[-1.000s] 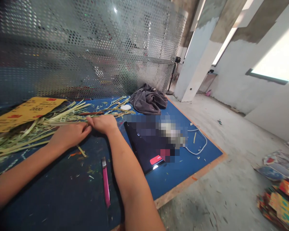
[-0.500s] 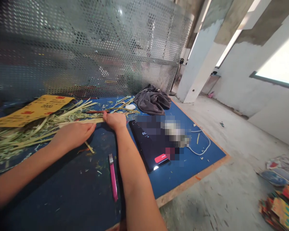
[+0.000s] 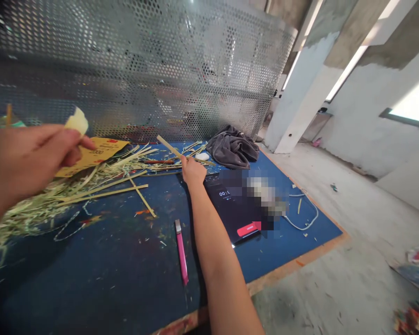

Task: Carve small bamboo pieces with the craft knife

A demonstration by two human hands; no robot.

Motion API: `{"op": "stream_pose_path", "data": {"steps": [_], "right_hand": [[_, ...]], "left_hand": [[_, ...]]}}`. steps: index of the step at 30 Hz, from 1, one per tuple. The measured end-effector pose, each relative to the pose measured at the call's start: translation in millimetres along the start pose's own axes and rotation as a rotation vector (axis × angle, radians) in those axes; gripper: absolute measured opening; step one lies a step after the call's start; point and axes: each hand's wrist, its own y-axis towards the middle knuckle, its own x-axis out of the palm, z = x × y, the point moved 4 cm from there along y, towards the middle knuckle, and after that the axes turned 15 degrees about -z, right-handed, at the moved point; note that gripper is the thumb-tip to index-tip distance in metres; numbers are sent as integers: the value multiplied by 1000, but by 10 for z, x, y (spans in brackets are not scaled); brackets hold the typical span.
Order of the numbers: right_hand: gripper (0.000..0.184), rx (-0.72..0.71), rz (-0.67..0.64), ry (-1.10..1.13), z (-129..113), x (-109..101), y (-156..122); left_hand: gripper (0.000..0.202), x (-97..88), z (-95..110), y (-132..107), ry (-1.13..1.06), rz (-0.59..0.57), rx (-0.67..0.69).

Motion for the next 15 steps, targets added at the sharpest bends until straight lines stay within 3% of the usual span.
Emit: {"op": "stream_pose_path", "data": {"steps": [3, 6, 11, 15], "right_hand": [[35, -79, -1, 138, -37, 26, -17], [33, -184, -60, 309, -80, 97, 19], [32, -331, -257, 645, -202, 225, 94], [30, -461, -448, 889, -372, 245, 3]], "left_hand": [[53, 256, -276, 391, 212, -169, -105], [37, 560, -450, 558, 219, -310, -57], [32, 877, -624, 591, 104, -377, -13], [42, 847, -654, 610, -120, -291, 47]]}}
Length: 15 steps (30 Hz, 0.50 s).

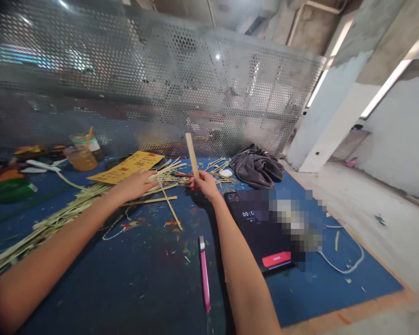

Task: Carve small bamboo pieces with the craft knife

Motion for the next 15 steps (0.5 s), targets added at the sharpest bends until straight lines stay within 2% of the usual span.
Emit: {"op": "stream_pose_path", "data": {"steps": [6, 9, 12, 15], "right_hand": [[32, -124, -220, 273, -236, 332, -49], [40, -147, -318, 345, -361, 533, -60], [41, -167, -384, 384, -494, 712, -78], [42, -183, -400, 401, -605, 824, -102]], "left_hand": [[65, -73, 186, -87, -512, 8, 231], [72, -113, 249, -139, -745, 100, 321], [60, -192, 230, -188, -929, 242, 359], [47, -261, 199, -232, -1083, 319, 377]]}}
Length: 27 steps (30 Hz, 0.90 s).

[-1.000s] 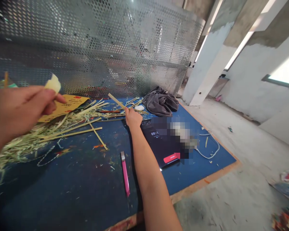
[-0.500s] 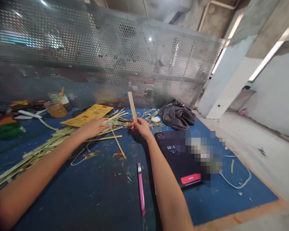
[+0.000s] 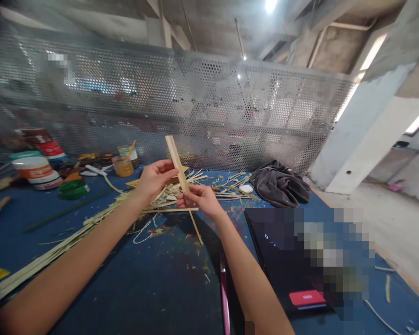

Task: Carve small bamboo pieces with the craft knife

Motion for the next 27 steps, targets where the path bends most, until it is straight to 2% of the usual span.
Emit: {"op": "stream_pose_path", "data": {"steps": [5, 13, 22, 25, 27], "right_hand": [[39, -25, 24, -16, -64, 82, 21], [37, -70, 47, -70, -172, 175, 31], [39, -6, -10, -113, -170, 289, 43], [42, 3, -6, -107, -147, 285, 56], [44, -2, 1, -103, -136, 275, 61]], "left_hand": [[36, 7, 72, -27, -203, 17, 18], [14, 48, 95, -35, -453, -36, -21], [16, 139, 115, -56, -560, -77, -60], [28, 153, 130, -58, -569, -79, -61], [22, 155, 137, -65, -557, -80, -53]]}}
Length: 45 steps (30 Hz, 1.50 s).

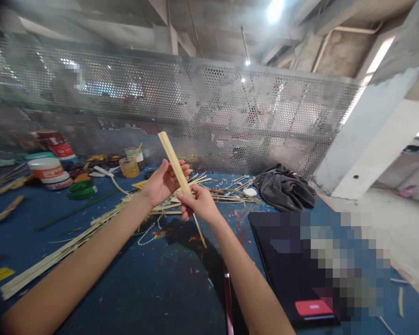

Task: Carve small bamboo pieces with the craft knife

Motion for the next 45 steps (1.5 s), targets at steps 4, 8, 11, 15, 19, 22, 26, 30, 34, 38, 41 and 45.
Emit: {"op": "stream_pose_path", "data": {"steps": [4, 8, 11, 15, 19, 22, 26, 30, 34, 38, 41, 45], "right_hand": [[44, -12, 25, 3, 9, -37, 1], [44, -31, 62, 13, 11, -92, 6], [45, -35, 74, 16, 19, -120, 11], [47, -18, 82, 1, 18, -127, 1], [49, -6, 99, -31, -5, -111, -7], [49, -11, 116, -68, 4, -121, 13], [42, -18, 207, -182, 70, -222, 48], [30, 6, 349, -369, 77, -321, 35], [24, 74, 450, -622, -54, -317, -15], [14, 175, 485, -847, -166, -263, -45], [14, 229, 481, -949, -199, -232, -62], [18, 249, 444, -1025, -212, -211, -61]], "left_hand": [[15, -24, 0, -11, 66, 4, 9], [14, -93, 23, -5, 134, 53, 37], [14, -134, 38, 1, 182, 86, 32], [17, -170, 31, 4, 245, 113, 10], [25, -189, -4, 0, 325, 128, -5], [29, -186, -49, -5, 393, 125, -23], [31, -142, -115, -3, 470, 104, -53], [32, -48, -162, 17, 530, 54, -81], [31, 2, -160, 52, 553, 55, -70], [29, -5, -155, 84, 569, 77, -72], [30, 2, -160, 88, 589, 84, -78], [31, 2, -174, 84, 619, 104, -68]]}}
